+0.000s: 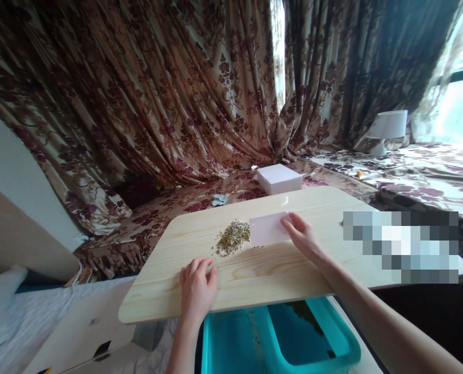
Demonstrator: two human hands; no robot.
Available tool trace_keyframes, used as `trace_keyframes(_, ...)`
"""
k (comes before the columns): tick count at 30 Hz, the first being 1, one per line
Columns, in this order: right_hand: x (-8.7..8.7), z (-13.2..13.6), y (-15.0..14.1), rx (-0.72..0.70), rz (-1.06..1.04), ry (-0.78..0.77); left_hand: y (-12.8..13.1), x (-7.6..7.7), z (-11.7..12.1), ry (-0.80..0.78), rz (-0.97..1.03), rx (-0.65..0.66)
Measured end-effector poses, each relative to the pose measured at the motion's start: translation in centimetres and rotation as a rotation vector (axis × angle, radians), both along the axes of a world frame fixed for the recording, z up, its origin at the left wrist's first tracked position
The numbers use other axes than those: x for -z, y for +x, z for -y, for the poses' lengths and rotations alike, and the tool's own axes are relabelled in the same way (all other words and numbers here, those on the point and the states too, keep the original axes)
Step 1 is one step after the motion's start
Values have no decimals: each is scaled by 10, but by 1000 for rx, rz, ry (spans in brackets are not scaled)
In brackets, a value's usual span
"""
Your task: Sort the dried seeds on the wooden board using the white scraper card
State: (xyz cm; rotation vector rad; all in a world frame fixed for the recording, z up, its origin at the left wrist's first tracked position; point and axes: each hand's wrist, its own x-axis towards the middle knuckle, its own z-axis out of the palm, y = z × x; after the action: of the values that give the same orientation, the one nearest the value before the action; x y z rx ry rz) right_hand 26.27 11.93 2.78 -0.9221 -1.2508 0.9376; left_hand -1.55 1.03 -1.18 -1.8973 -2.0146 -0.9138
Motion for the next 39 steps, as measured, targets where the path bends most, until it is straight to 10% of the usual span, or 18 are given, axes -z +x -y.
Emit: trace_keyframes(39,-2,-1,4,-33,23,-42,1,-3,0,6,17,16)
